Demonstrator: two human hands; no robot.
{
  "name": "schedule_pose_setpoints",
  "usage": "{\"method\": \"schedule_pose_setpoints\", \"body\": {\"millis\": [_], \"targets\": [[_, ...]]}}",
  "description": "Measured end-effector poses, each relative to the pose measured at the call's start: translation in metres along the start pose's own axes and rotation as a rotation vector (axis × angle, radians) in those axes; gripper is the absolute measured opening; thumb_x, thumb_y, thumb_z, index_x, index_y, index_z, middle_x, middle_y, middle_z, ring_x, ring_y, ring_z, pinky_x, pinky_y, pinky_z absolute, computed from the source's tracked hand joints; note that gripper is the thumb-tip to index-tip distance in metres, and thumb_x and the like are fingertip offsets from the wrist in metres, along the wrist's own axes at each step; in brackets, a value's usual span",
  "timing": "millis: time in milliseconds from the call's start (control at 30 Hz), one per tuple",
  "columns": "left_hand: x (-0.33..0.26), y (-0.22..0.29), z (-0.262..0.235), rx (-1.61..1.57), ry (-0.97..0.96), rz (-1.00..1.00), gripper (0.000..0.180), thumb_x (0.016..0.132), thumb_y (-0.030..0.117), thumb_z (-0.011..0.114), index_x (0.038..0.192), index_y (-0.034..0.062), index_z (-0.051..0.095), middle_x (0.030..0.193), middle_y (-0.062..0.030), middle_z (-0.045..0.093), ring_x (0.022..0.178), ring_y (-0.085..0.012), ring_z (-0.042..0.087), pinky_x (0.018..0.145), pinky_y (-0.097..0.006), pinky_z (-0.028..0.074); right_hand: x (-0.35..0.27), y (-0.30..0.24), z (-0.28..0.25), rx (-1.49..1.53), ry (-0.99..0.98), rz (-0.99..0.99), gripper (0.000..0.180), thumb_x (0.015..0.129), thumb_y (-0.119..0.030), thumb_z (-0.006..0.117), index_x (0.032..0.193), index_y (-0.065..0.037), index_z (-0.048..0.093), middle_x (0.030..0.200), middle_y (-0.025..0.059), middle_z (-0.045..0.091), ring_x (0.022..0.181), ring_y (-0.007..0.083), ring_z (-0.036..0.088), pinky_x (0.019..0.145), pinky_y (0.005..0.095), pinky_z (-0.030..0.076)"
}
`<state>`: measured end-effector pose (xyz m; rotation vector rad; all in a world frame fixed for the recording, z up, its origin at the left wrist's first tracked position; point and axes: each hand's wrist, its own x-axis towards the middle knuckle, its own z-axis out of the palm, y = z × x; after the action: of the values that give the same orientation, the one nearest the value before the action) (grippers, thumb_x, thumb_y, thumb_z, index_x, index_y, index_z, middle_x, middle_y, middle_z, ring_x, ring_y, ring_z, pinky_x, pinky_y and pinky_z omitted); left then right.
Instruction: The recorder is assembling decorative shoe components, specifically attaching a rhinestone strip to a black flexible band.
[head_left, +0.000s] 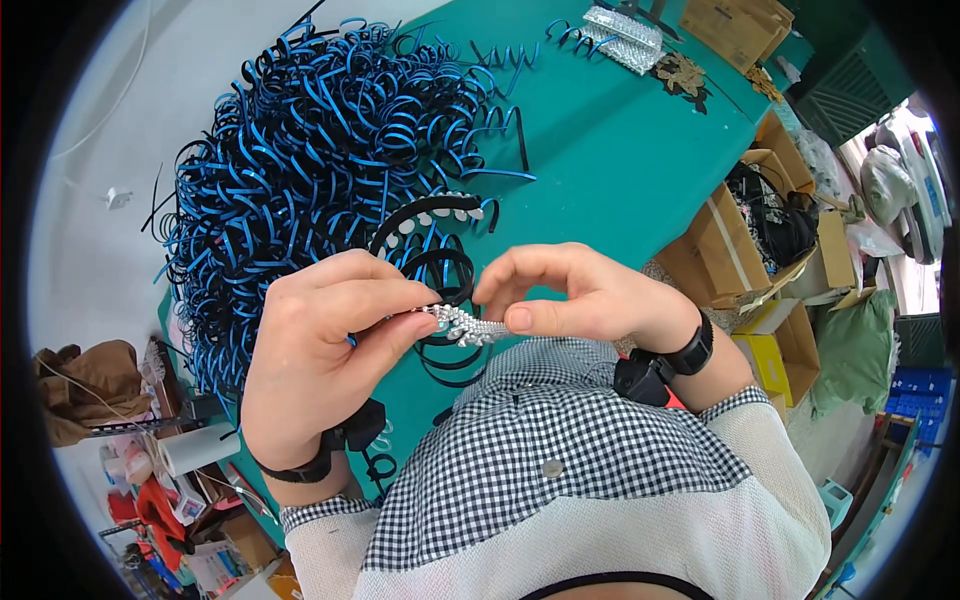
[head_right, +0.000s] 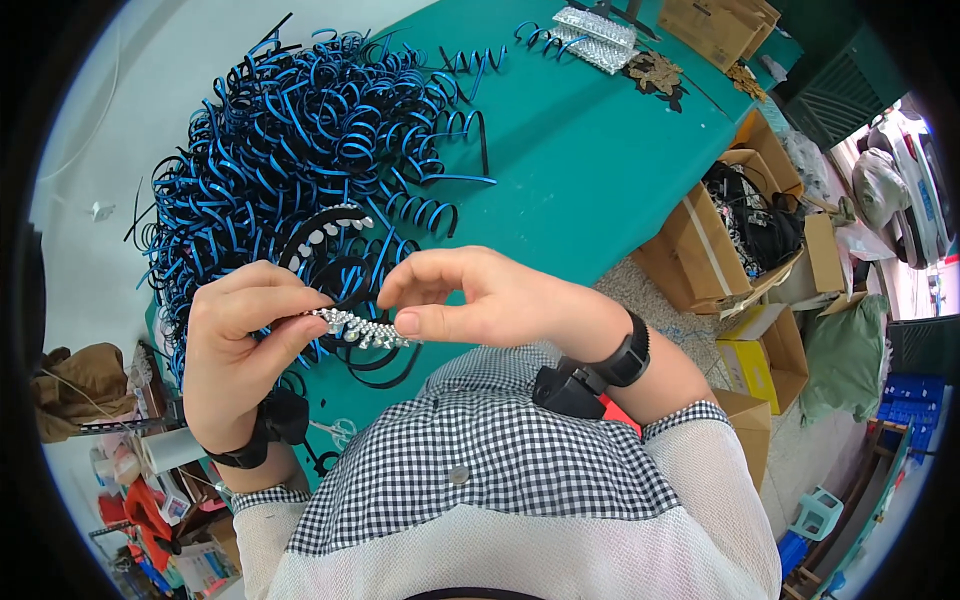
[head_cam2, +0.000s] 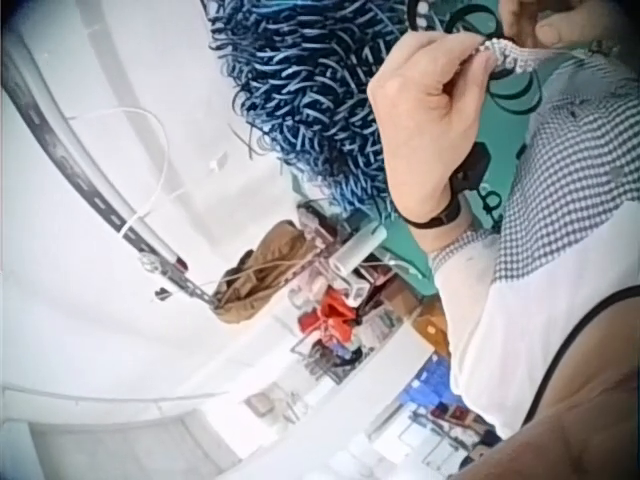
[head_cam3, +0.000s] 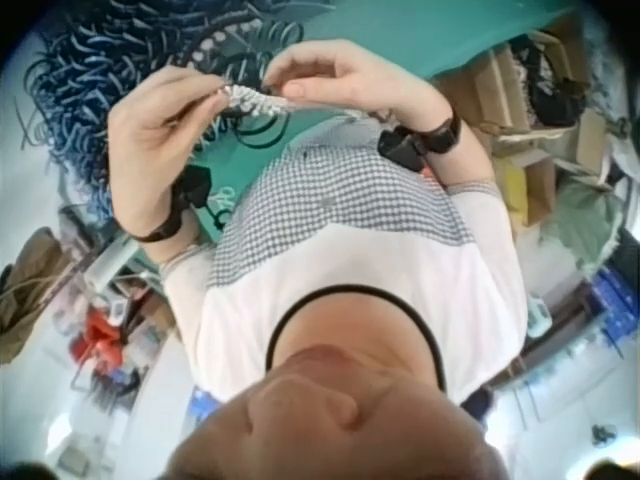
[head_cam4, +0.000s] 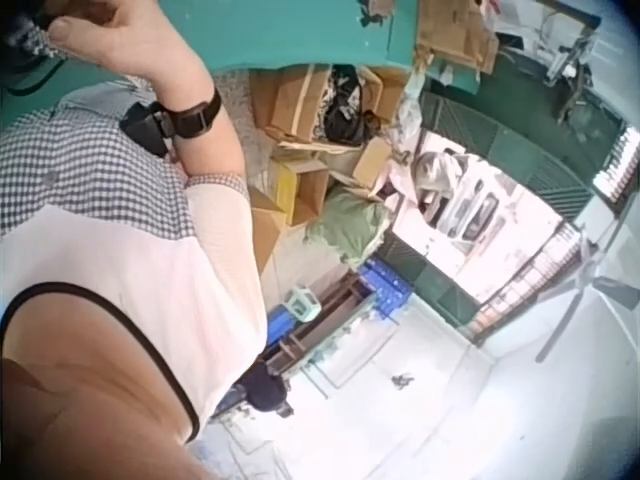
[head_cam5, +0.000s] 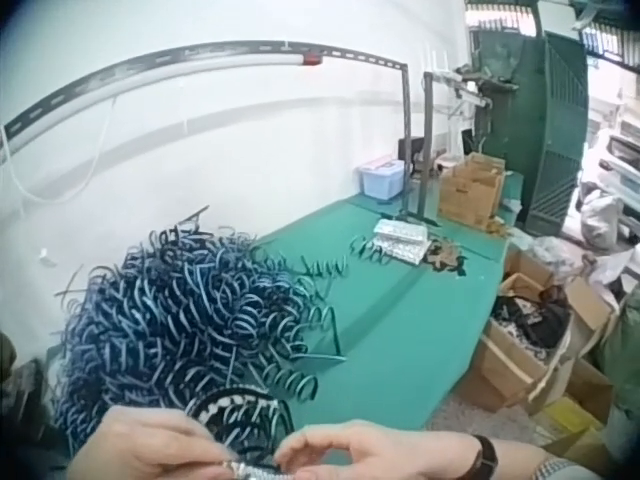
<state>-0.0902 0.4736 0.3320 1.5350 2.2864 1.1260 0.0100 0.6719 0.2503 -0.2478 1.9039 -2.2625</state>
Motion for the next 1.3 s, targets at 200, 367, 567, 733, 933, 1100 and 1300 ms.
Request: {"method": "schedule_pose_setpoints", "body": {"millis": [200,367,567,733,933,1100,1300], "targets": [[-0.004,-0.003,-0.004,-0.009,-0.015,-0.001,0.014,0.065,-0.001,0.069,0.079,0.0011,0.066,0.068,-0.0080,0.059,0.054,-0.0138,0.056,0.047,-0.023,0.042,-0.003,0.018,-0.001,0.081,-0.060,-0.068,0.027,0.082,-0.019,0.062,0.101,-0.001,0.054,0.088,0.0040,0.058,0.082,0.0109,0.054,0.079,0.0264,0.042],[-0.005,-0.004,-0.003,-0.012,0.030,-0.029,0.015,0.065,0.000,0.069,0.080,0.0004,0.065,0.070,-0.0059,0.060,0.059,-0.0115,0.053,0.051,-0.021,0.038,-0.012,0.014,0.002,-0.110,-0.026,-0.064,0.024,0.080,-0.020,0.066,0.093,-0.002,0.058,0.074,0.0010,0.060,0.068,0.0080,0.054,0.064,0.0247,0.043],[-0.002,-0.008,0.000,0.021,0.069,-0.009,0.015,0.065,0.003,0.070,0.079,0.0007,0.065,0.070,-0.0062,0.060,0.058,-0.0119,0.053,0.050,-0.022,0.037,-0.029,-0.035,0.008,-0.622,0.221,-0.323,0.013,0.075,-0.017,0.067,0.073,-0.005,0.063,0.059,0.0025,0.053,0.050,0.0140,0.050,0.045,0.0270,0.038],[0.005,-0.005,0.000,-0.048,-0.004,0.057,0.017,0.063,0.003,0.073,0.079,0.0015,0.066,0.068,-0.0082,0.062,0.056,-0.0140,0.058,0.048,-0.022,0.044,-0.043,-0.052,0.014,-0.807,0.190,-0.528,0.011,0.072,-0.014,0.069,0.073,-0.007,0.061,0.055,0.0020,0.047,0.047,0.0192,0.048,0.043,0.0308,0.035],[0.014,-0.001,0.006,-0.107,0.016,0.094,0.020,0.061,0.004,0.075,0.079,0.0024,0.066,0.068,-0.0078,0.062,0.057,-0.0133,0.058,0.047,-0.021,0.043,-0.045,-0.049,0.019,-0.693,0.137,-0.668,0.013,0.068,-0.009,0.072,0.072,0.000,0.063,0.056,0.0047,0.053,0.041,0.0158,0.046,0.039,0.0282,0.029],[0.013,0.000,0.003,-0.089,0.033,0.097,0.020,0.061,0.004,0.075,0.078,0.0023,0.067,0.069,-0.0079,0.062,0.057,-0.0124,0.057,0.047,-0.021,0.043,-0.047,-0.054,0.017,-0.752,0.159,-0.619,0.012,0.070,-0.009,0.069,0.073,-0.005,0.059,0.058,0.0026,0.049,0.047,0.0196,0.048,0.043,0.0311,0.036],[0.011,-0.006,-0.007,-0.235,-0.035,0.080,0.019,0.059,0.001,0.074,0.077,0.0015,0.067,0.070,-0.0084,0.062,0.055,-0.0113,0.055,0.047,-0.020,0.041,-0.043,-0.052,0.003,-0.714,0.250,-0.445,0.009,0.070,-0.010,0.069,0.070,-0.005,0.062,0.053,0.0038,0.049,0.045,0.0183,0.048,0.041,0.0292,0.035]]}}
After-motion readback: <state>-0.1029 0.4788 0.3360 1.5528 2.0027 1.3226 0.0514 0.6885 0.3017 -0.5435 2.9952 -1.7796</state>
